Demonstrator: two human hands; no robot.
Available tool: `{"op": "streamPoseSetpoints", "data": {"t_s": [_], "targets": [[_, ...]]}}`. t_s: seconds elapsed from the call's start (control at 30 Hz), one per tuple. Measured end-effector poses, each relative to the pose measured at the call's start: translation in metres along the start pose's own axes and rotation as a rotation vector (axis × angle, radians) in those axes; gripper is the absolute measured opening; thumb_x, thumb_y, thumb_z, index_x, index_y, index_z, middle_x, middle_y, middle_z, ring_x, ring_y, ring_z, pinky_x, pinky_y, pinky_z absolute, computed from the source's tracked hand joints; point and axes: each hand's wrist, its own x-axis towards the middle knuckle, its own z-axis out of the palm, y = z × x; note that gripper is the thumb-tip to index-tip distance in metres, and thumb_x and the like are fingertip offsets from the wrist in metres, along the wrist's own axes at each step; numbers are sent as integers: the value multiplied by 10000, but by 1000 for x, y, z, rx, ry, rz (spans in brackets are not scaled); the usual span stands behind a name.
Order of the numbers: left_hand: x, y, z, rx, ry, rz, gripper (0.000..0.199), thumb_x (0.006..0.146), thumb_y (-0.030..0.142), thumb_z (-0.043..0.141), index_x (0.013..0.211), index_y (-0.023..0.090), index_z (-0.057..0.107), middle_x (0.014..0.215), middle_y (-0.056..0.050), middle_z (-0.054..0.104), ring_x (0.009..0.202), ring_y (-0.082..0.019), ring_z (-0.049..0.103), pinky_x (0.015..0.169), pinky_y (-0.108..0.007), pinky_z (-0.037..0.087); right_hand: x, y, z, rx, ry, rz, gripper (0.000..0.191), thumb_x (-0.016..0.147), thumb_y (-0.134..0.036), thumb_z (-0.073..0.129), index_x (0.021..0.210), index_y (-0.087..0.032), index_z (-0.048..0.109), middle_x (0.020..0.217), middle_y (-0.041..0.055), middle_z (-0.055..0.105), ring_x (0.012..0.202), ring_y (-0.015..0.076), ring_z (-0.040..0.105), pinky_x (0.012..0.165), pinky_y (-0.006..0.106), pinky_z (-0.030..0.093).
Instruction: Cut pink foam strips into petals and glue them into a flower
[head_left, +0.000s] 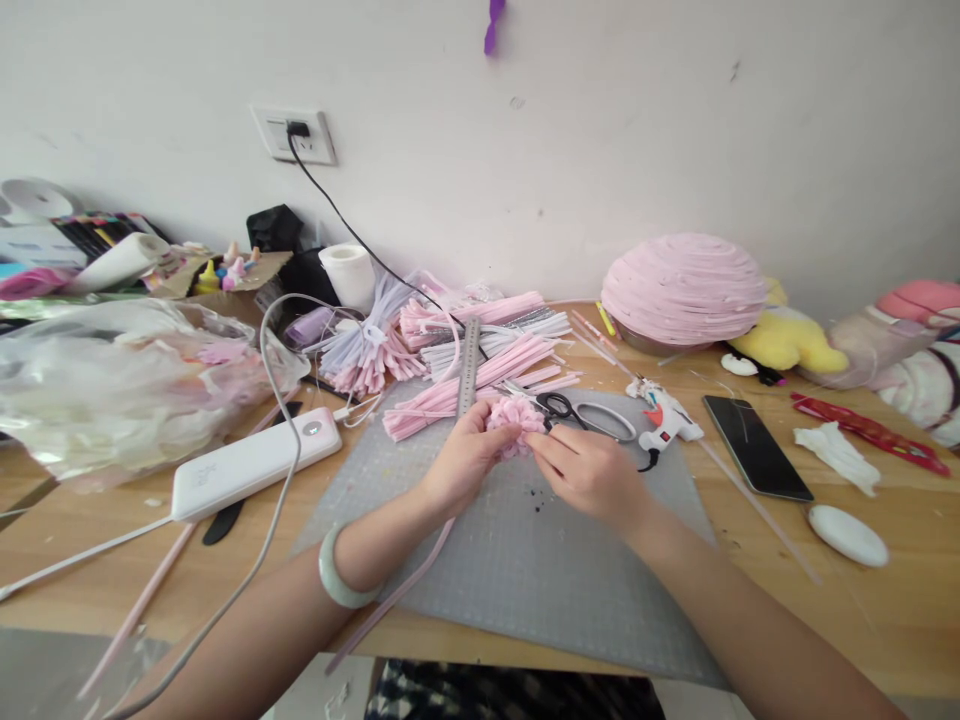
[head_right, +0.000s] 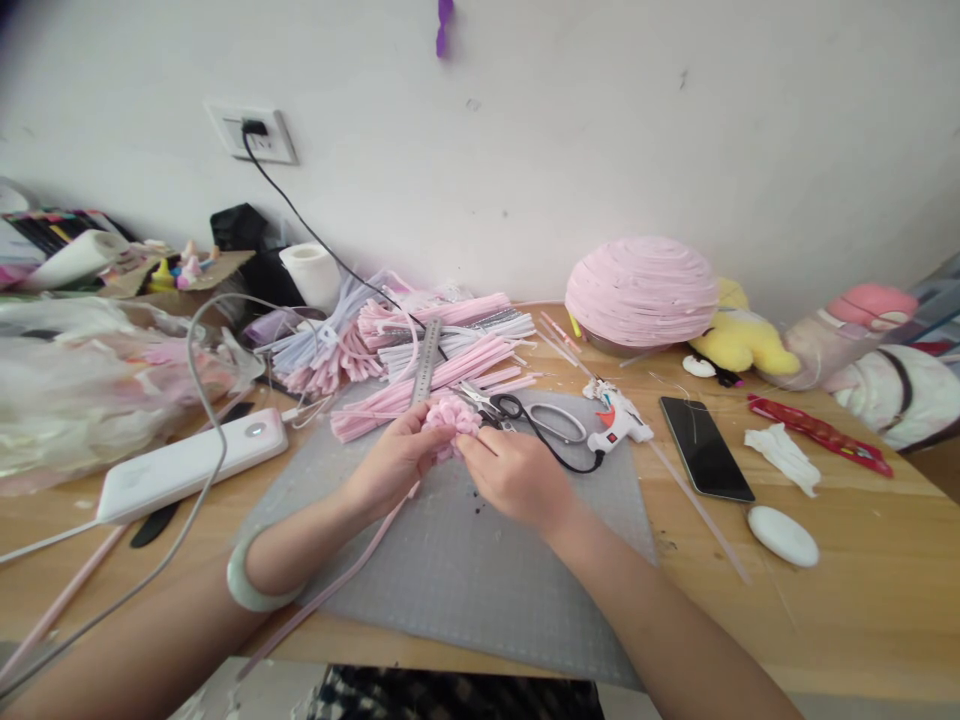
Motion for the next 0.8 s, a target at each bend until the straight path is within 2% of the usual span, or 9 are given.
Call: {"op": "streamPoseSetpoints", "data": {"t_s": [0.4,0.7,0.8], "targets": [[1,-2,0,49,14,0,329,581,239,701,843,150,523,696,25,549,611,-89,497,586,-200,352,2,4,-3,34,-78,-17,276,837,-78,368,873,-157,630,665,30,596,548,116,530,510,252,323],[3,-6,-3,178,0,62,309,614,276,680,858,152,538,699,27,554,619,-98,503,603,-217,364,2,0,-2,57,-157,51,279,793,-45,372,861,-156,619,663,31,580,547,124,527,507,254,322],[4,-4,-4,214,-5,77,298,624,255,670,871,148,542,711,24,558,617,-92,496,599,-211,361,0,-1,-1,127,-175,99,257,816,-73,381,881,-161,613,694,38,602,576,133,552,517,248,348]]}}
